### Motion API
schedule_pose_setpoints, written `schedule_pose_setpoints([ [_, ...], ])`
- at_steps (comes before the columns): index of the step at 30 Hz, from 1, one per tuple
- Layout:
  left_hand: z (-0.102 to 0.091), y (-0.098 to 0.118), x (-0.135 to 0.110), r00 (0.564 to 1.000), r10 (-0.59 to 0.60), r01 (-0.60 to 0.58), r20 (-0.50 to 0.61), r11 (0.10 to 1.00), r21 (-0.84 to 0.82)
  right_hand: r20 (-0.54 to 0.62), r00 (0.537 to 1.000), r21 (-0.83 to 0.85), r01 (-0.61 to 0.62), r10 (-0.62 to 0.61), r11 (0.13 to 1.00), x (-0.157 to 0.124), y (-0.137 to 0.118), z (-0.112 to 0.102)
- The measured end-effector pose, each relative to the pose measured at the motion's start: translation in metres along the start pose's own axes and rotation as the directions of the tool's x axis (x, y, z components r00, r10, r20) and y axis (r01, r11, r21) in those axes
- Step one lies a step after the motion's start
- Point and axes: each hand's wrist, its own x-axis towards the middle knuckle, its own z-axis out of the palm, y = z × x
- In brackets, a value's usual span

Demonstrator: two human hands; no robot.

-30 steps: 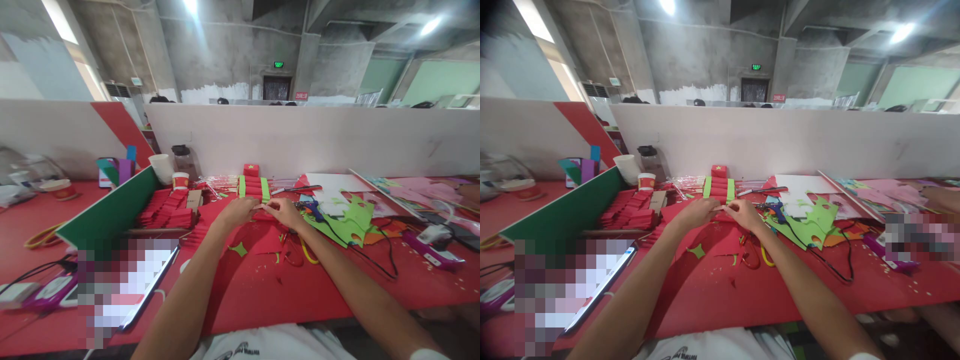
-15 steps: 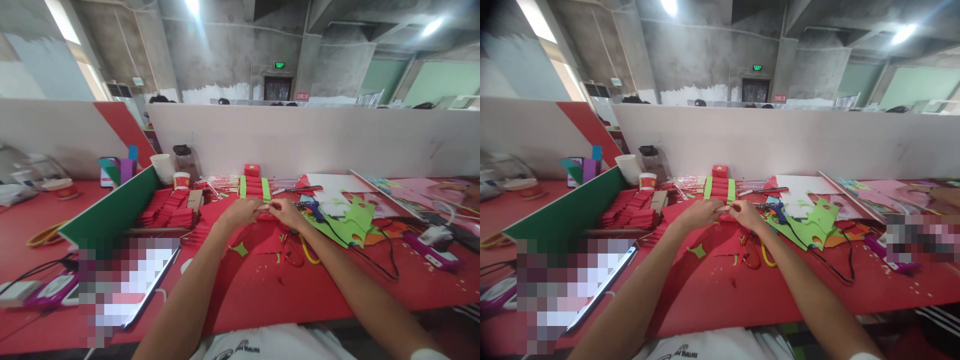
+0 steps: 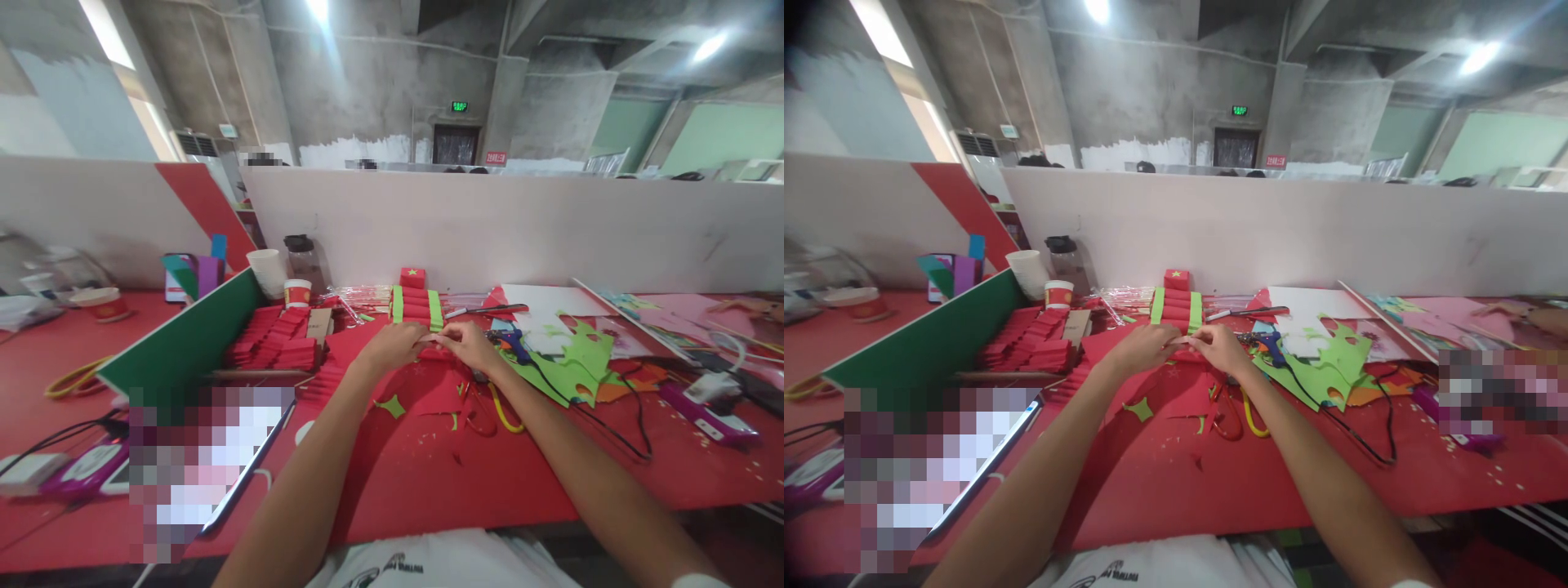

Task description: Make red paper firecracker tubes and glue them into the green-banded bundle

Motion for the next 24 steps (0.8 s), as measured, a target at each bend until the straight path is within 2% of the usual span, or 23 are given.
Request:
schedule_pose_setpoints([
  [8, 0.0016, -0.0028, 0.0001, 1.0, -0.006, 0.006, -0.015, 1.0, 0.023, -0.064, 0.998, -0.101, 0.001, -0.007, 0.995, -0.0028, -0.0097, 0.0014],
  [14, 0.0024, -0.0035, -0.0005, 0.999, 0.043, -0.043, 0.0, 0.999, 0.03, -0.079, 0.996, -0.158, 0.018, -0.031, 0.987, -0.0023, -0.0068, 0.0061],
  [24, 0.0032, -0.0026, -0.0012, 0.998, 0.06, -0.06, -0.02, 0.998, 0.022, -0.101, 0.995, -0.256, -0.002, -0.025, 0.967, -0.0009, -0.0067, 0.0057],
])
